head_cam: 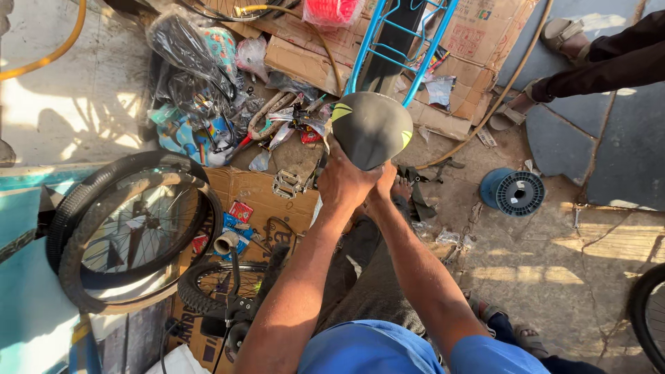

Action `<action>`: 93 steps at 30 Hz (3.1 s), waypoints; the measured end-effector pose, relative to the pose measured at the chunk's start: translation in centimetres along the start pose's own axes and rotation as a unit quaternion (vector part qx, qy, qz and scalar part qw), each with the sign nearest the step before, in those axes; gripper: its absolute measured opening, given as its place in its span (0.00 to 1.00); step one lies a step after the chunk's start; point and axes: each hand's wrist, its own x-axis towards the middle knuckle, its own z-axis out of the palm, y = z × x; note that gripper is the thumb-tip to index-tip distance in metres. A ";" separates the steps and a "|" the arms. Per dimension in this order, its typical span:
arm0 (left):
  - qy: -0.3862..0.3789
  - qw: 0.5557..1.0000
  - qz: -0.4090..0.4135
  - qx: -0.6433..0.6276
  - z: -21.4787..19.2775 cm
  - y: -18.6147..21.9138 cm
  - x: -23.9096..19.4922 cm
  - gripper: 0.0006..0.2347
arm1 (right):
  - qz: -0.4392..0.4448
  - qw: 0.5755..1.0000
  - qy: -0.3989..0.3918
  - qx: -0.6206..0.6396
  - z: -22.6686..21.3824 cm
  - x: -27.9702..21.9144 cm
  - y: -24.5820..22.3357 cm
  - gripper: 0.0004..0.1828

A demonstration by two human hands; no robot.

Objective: The person uses a wrench to tighten the seat post clamp on a blue bicycle. They then adjust the seat position and remove the protective plastic wrapping from the seat post area.

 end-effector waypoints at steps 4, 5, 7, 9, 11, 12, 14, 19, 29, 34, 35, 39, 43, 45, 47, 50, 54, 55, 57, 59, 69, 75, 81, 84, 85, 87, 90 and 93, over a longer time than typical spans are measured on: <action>0.017 0.996 0.067 0.063 0.7 0.1 -0.2 0.55 | -0.215 0.952 0.011 -0.219 -1.4 3.8 2.9 0.13; 0.026 0.995 0.080 0.061 0.8 0.2 -0.1 0.55 | -0.279 0.916 0.018 -0.288 -2.0 4.4 3.4 0.14; 0.011 0.996 0.072 0.054 0.4 0.0 0.2 0.56 | -0.399 0.818 0.027 -0.413 -2.3 5.6 4.3 0.20; -0.045 0.998 0.028 0.040 0.1 -0.1 0.4 0.57 | -0.400 0.866 -0.027 -0.298 -3.1 6.9 4.3 0.18; -0.051 0.998 0.036 0.031 0.0 -0.1 0.3 0.58 | -0.428 0.857 -0.033 -0.286 -3.9 7.1 4.5 0.20; -0.054 0.997 0.040 0.025 0.0 -0.1 0.3 0.58 | -0.457 0.825 -0.014 -0.334 -4.1 6.9 4.7 0.23; -0.061 0.997 0.034 0.035 0.0 -0.2 0.5 0.58 | -0.488 0.773 0.015 -0.406 -4.2 6.4 5.0 0.26; -0.032 0.996 0.077 0.019 0.6 -1.2 0.7 0.58 | -0.263 0.900 -0.063 -0.342 -3.1 6.8 5.4 0.14; -0.053 0.997 0.047 0.042 0.4 -0.6 0.6 0.58 | -0.091 0.989 -0.114 -0.002 -0.2 -0.1 3.2 0.20; -0.048 0.997 0.063 0.021 0.5 -0.9 0.7 0.57 | 0.004 0.953 -0.103 0.286 -0.5 1.9 3.6 0.20; -0.040 0.996 0.073 0.019 0.4 -0.9 0.7 0.58 | -0.019 0.969 -0.094 0.229 -0.6 3.2 3.4 0.20; -0.069 0.996 0.041 0.041 0.4 -0.9 0.6 0.58 | -0.085 0.989 -0.093 0.083 -0.6 3.5 1.7 0.18; -0.064 0.996 0.038 0.044 -0.2 -0.5 0.6 0.58 | -0.139 0.981 -0.131 0.040 1.3 1.0 -1.2 0.21; -0.057 0.997 0.044 0.037 -0.3 -0.2 0.6 0.58 | -0.132 0.984 -0.119 -0.022 0.9 -0.4 -1.5 0.18; -0.069 0.996 0.020 0.048 -0.3 0.0 0.3 0.58 | -0.127 0.986 -0.101 -0.048 0.2 -1.8 0.3 0.17; -0.077 0.996 0.004 0.048 -0.5 0.5 0.3 0.58 | -0.126 0.983 -0.050 -0.120 -0.6 -0.4 4.6 0.18; -0.068 0.997 0.010 0.034 -0.6 0.4 0.1 0.59 | -0.171 0.940 -0.012 -0.295 -0.3 -0.1 5.5 0.20; -0.064 0.997 0.010 0.028 -0.7 0.4 0.3 0.59 | -0.221 0.929 -0.007 -0.298 0.1 -0.5 5.0 0.20; -0.063 0.998 0.005 0.015 -0.7 0.3 0.1 0.58 | -0.053 0.993 -0.042 -0.094 -0.3 -3.9 3.8 0.19; -0.049 0.998 0.025 0.008 -1.4 0.6 0.5 0.58 | 0.140 0.987 -0.078 0.032 0.2 -3.6 0.2 0.23; -0.039 0.999 0.028 0.021 -0.7 0.4 -0.1 0.58 | 0.147 0.975 0.057 0.153 0.5 -3.1 -0.3 0.26; 0.002 0.996 0.085 0.002 0.0 -0.5 0.4 0.59 | -0.131 0.989 -0.007 0.069 -0.6 3.8 4.3 0.22; -0.061 0.996 0.003 0.058 -0.6 0.1 0.4 0.59 | -0.219 0.972 -0.074 -0.032 -1.7 5.6 3.9 0.23; -0.051 0.998 0.016 0.036 -1.0 0.5 0.0 0.58 | -0.169 0.977 -0.112 0.064 0.4 3.0 2.6 0.22; -0.047 0.998 0.019 0.035 -1.1 0.7 -0.3 0.58 | -0.140 0.973 -0.126 0.131 0.5 1.7 3.0 0.22; -0.032 0.999 0.028 0.029 -1.4 1.1 -0.3 0.57 | -0.147 0.984 -0.095 -0.041 -0.3 1.1 3.9 0.18; -0.050 0.998 -0.001 0.045 -1.4 1.5 -0.5 0.57 | -0.170 0.983 -0.054 -0.054 -0.5 0.4 5.5 0.20; -0.042 0.998 0.021 0.035 -1.4 1.5 -0.6 0.57 | -0.051 0.996 0.049 0.062 0.1 0.0 6.0 0.29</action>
